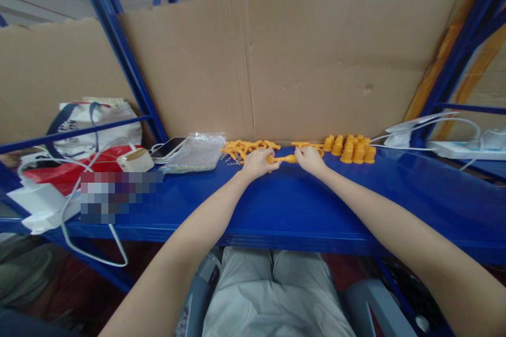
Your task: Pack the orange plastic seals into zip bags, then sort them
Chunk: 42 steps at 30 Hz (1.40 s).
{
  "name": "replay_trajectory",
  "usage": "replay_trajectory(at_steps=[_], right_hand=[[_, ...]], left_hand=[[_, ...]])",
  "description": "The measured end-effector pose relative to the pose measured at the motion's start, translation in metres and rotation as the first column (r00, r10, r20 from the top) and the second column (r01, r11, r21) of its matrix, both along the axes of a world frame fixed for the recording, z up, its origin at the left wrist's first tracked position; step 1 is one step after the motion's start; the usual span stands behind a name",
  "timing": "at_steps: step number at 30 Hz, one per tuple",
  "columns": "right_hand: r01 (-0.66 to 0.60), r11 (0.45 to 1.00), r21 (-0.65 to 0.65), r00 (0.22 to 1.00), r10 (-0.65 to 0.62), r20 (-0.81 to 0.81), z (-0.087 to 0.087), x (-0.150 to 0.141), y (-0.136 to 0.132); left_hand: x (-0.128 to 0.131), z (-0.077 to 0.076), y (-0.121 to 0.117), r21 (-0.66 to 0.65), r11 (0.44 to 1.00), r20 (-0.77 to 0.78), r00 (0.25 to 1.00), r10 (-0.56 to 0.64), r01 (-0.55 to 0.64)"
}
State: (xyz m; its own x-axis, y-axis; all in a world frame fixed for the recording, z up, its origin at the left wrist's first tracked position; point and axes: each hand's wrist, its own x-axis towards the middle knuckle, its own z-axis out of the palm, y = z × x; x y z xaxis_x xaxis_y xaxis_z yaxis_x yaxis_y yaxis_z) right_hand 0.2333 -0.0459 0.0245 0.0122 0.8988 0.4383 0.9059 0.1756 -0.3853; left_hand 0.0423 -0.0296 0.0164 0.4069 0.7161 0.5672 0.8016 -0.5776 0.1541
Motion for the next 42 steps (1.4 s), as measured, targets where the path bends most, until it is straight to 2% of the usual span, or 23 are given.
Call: replay_trajectory(at_steps=[7, 12, 15, 19, 25, 36, 42], right_hand=[[-0.002, 0.995, -0.101, 1.0, 0.004, 0.021, 0.001, 0.001, 0.002], [-0.023, 0.989, -0.148, 1.0, 0.024, -0.001, 0.0, 0.002, 0.002], [-0.058, 0.987, -0.153, 0.998, 0.057, -0.017, -0.001, 0.003, -0.001], [-0.076, 0.985, -0.154, 0.994, 0.087, 0.066, -0.001, 0.002, -0.005], [-0.149, 0.946, -0.289, 0.977, 0.186, 0.106, 0.002, 0.002, -0.01], [-0.207, 0.935, -0.289, 0.978, 0.205, -0.036, -0.001, 0.005, -0.007], [-0.21, 0.939, -0.273, 0.977, 0.213, -0.017, -0.004, 0.007, -0.005]], left_hand=[[0.003, 0.005, -0.008, -0.067, 0.993, -0.093, 0.992, 0.088, -0.095], [0.004, 0.008, -0.011, -0.076, 0.99, -0.137, 0.985, 0.106, -0.117], [0.002, 0.008, -0.01, -0.071, 0.993, -0.137, 0.987, 0.089, -0.099], [-0.003, 0.008, -0.007, -0.141, 0.989, -0.136, 0.991, 0.015, -0.034], [-0.007, 0.007, -0.005, -0.256, 0.966, -0.112, 0.992, -0.049, 0.019], [-0.003, 0.008, -0.01, -0.197, 0.979, -0.188, 0.982, 0.013, -0.051], [-0.002, 0.008, -0.012, -0.189, 0.98, -0.192, 0.981, 0.026, -0.063]])
